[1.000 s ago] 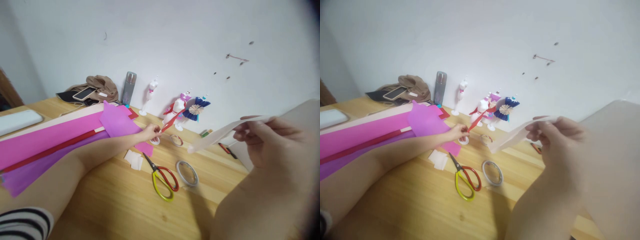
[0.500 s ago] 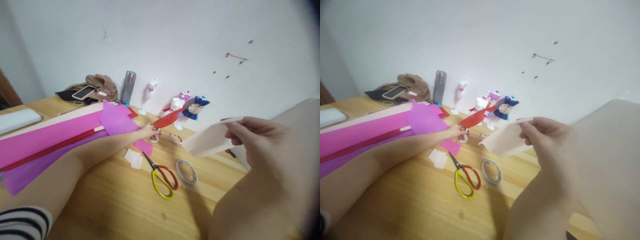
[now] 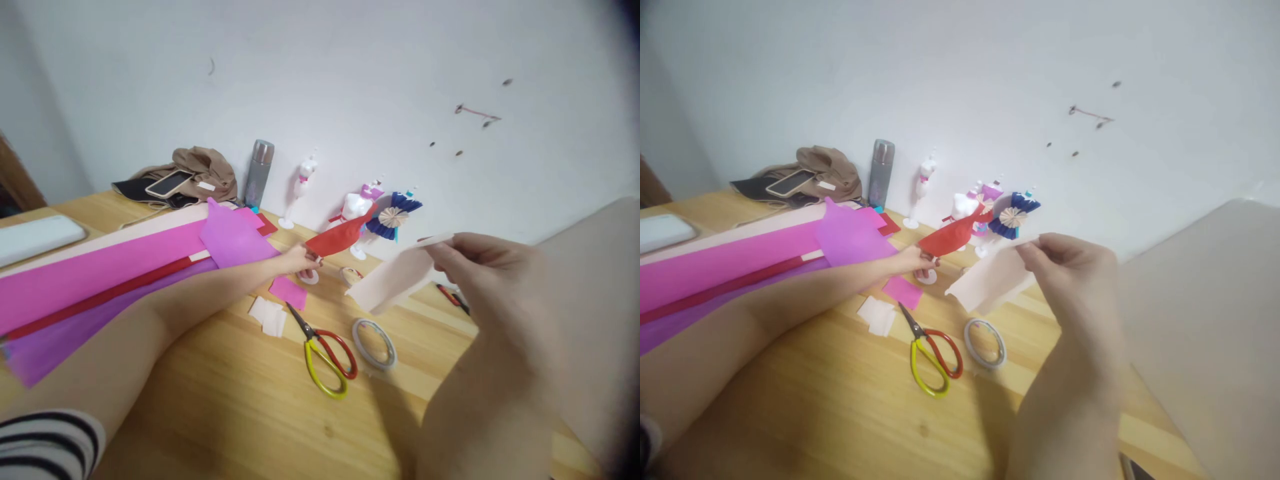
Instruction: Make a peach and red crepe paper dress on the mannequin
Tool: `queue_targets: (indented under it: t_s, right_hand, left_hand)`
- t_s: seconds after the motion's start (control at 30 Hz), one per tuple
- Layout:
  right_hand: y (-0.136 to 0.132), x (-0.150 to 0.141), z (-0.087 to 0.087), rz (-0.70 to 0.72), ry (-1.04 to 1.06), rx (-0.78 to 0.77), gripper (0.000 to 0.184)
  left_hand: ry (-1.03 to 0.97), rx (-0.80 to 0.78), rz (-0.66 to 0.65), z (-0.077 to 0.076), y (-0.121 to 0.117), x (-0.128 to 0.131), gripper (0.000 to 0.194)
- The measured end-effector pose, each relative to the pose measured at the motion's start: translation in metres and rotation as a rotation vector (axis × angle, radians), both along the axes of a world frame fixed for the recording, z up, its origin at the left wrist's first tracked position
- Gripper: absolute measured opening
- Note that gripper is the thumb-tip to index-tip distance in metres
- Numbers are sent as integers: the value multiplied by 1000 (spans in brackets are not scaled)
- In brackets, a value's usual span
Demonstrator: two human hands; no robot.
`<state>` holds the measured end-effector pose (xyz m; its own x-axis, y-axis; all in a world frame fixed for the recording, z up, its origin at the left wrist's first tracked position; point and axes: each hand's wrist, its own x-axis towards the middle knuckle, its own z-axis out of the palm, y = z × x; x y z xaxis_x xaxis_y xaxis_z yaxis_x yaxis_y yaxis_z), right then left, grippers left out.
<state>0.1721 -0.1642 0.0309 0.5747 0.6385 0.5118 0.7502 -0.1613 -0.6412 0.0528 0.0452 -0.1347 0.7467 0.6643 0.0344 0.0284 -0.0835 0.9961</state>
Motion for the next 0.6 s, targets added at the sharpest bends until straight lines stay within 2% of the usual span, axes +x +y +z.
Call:
queue_targets:
  t_s: [0.13,0.23,0.3,0.4,0.47,0.5,0.53,0.6]
  right_hand:
    - [0,0,1,-2,8,-29,19]
    - [-1,1,2,-31,11,-26,19]
    - [0,2,1,-30,7,-19,19]
    - [6,2,0,-20,8,15,17]
    - [11,-1,-1,-3,19,51,16]
    - [14,-2,-2,10,24,66,16]
    - [17,-4,-3,24,30,78,17]
    - [22,-10,-6,51,49,93,19]
  left_hand:
    - [57,19,-44,11,4,-13,15]
    - [130,35,-66,23,16,-26,16]
    - [169,52,1,35,28,-33,15]
    - [126,122,211,61,40,-41,8]
    - [42,164,309,84,36,-47,7]
    - [-18,188,317,97,30,-50,11]
    - [-128,213,263,109,20,-54,16]
    - [-206,280,24,130,-6,-61,33]
